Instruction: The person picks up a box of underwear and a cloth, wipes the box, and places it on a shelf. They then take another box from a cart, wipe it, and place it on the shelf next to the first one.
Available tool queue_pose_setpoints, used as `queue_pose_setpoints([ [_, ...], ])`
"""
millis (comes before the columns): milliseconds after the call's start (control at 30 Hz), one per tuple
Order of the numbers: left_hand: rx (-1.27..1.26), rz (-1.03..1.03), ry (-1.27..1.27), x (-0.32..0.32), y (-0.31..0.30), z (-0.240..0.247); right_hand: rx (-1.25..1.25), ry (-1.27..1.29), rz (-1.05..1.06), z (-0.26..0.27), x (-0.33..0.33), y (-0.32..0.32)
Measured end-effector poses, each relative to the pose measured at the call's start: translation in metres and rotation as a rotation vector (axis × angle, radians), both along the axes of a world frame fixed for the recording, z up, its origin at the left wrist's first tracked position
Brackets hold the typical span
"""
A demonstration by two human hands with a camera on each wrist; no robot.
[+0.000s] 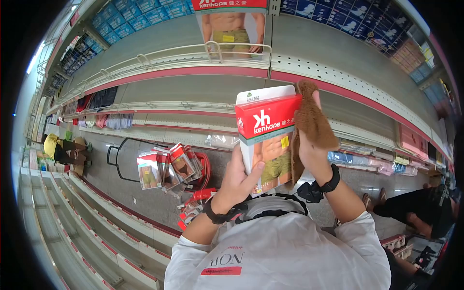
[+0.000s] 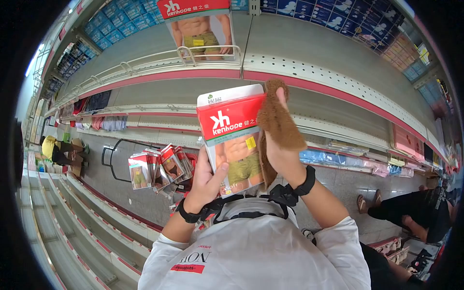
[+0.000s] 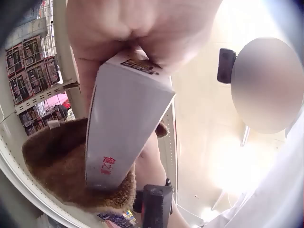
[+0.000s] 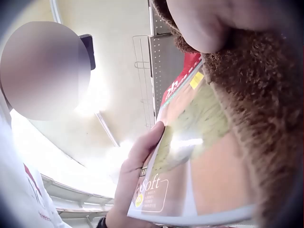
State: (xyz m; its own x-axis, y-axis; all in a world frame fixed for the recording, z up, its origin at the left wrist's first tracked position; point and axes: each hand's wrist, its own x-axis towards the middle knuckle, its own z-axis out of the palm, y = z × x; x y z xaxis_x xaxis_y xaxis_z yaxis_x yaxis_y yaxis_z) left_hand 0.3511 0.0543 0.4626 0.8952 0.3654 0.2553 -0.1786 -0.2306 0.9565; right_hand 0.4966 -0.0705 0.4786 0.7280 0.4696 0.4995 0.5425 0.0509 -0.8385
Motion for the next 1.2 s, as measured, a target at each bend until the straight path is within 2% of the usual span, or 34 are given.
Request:
queue_pose_setpoints([
  [33, 0.029, 0.006, 0.012, 0.002, -0.005, 0.001, 0.005, -0.041, 0.000, 0.000, 0.001, 0.000],
  [100, 0.076, 0.014, -0.034, 0.007, -0.011, -0.001, -0.223, -0.324, -0.041, -0.016, 0.006, -0.004],
  [233, 0.059, 0.044, 0.106, 0.016, -0.020, 0.002, -0.129, -0.288, 0.058, -0.009, -0.024, 0.004],
  [367, 0.011, -0.059, 0.066, 0.017, -0.013, -0.005, -0.140, -0.483, 0.084, -0.029, -0.019, -0.004],
  [433, -0.152, -0.151, 0.107, 0.015, -0.014, 0.002, -0.185, -0.502, 0.221, -0.020, -0.010, -0.014],
  [567, -0.107, -0.198, 0.159, 0.013, -0.013, 0.002, -0.158, -0.442, 0.122, -0.020, 0.007, -0.008],
  [633, -0.101, -0.169, 0.120, 0.014, -0.016, -0.006, -0.236, -0.443, 0.024, -0.019, 0.007, -0.003],
  [700, -0.175, -0.184, 0.093, 0.011, -0.015, -0.012, -0.231, -0.452, 0.005, -0.028, 0.001, -0.002],
  [733, -0.323, -0.198, 0.037, 0.013, -0.016, -0.019, -0.208, -0.439, 0.023, -0.031, -0.003, -0.002],
  [767, -0.319, -0.224, 0.016, 0.013, -0.014, -0.017, -0.186, -0.426, 0.040, -0.034, -0.005, -0.002],
  [867, -0.305, -0.069, -0.106, 0.017, -0.015, -0.022, -0.187, -0.454, 0.072, -0.036, -0.019, -0.003],
  [933, -0.420, -0.099, -0.017, 0.015, -0.013, -0.017, -0.224, -0.518, 0.077, -0.036, -0.027, -0.001],
  [1033, -0.472, -0.012, -0.053, 0.020, -0.007, -0.022, -0.330, -0.551, 0.135, -0.027, -0.041, -0.005],
  [1200, -0.665, -0.023, -0.096, 0.020, 0.002, -0.029, -0.387, -0.615, 0.224, -0.025, -0.038, -0.004],
])
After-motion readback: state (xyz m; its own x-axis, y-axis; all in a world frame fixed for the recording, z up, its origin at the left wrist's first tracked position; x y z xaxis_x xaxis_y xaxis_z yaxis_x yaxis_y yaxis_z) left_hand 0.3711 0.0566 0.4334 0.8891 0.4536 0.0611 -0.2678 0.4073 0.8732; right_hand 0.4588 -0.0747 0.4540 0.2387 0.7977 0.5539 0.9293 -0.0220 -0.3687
